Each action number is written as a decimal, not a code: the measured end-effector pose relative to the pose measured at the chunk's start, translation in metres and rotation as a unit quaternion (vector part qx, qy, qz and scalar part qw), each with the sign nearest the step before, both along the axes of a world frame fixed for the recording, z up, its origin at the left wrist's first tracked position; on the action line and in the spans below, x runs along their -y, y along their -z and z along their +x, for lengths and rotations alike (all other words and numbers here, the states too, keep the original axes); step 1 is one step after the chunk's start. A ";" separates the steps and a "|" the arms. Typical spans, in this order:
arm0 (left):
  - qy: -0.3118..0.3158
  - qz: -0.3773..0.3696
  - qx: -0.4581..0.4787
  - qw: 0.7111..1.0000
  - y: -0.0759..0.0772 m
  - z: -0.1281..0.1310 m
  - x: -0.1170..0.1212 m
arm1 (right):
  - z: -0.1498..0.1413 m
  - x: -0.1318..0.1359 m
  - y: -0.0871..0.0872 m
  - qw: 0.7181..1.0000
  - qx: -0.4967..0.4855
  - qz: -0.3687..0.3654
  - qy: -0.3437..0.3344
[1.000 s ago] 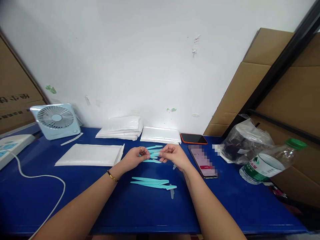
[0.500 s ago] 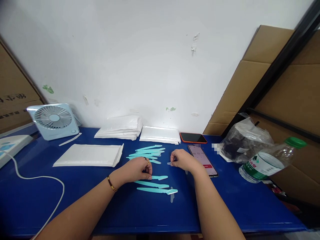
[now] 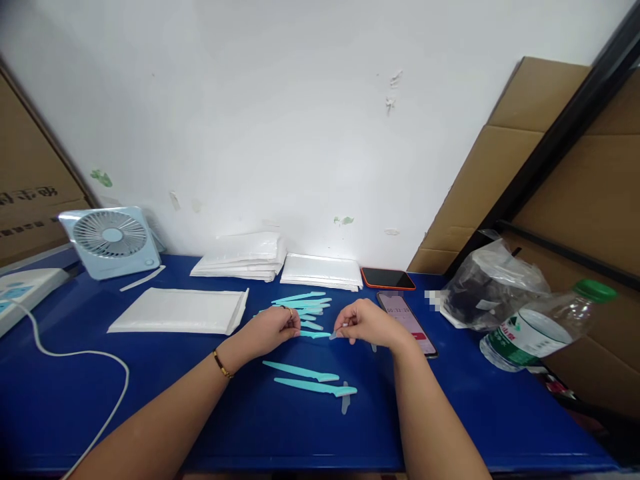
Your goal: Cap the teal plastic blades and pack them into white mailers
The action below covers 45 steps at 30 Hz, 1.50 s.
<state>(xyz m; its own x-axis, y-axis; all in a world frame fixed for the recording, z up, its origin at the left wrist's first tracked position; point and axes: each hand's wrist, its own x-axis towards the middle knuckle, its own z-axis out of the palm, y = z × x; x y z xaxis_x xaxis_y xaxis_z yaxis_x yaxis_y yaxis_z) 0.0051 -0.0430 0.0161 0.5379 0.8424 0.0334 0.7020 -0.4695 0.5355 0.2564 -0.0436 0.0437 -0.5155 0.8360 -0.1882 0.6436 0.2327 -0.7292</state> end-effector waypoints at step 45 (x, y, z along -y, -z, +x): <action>0.077 0.152 -0.135 0.976 0.000 0.011 0.007 | 0.000 -0.002 0.008 0.996 0.079 0.048 -0.022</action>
<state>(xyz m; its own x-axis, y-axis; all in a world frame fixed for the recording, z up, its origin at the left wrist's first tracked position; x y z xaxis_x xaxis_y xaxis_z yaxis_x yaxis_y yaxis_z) 0.0158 -0.0496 0.0160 0.6805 0.7246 0.1093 0.7075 -0.6885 0.1595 0.2562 -0.0421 0.0356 -0.5223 0.8312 -0.1906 0.7359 0.3264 -0.5932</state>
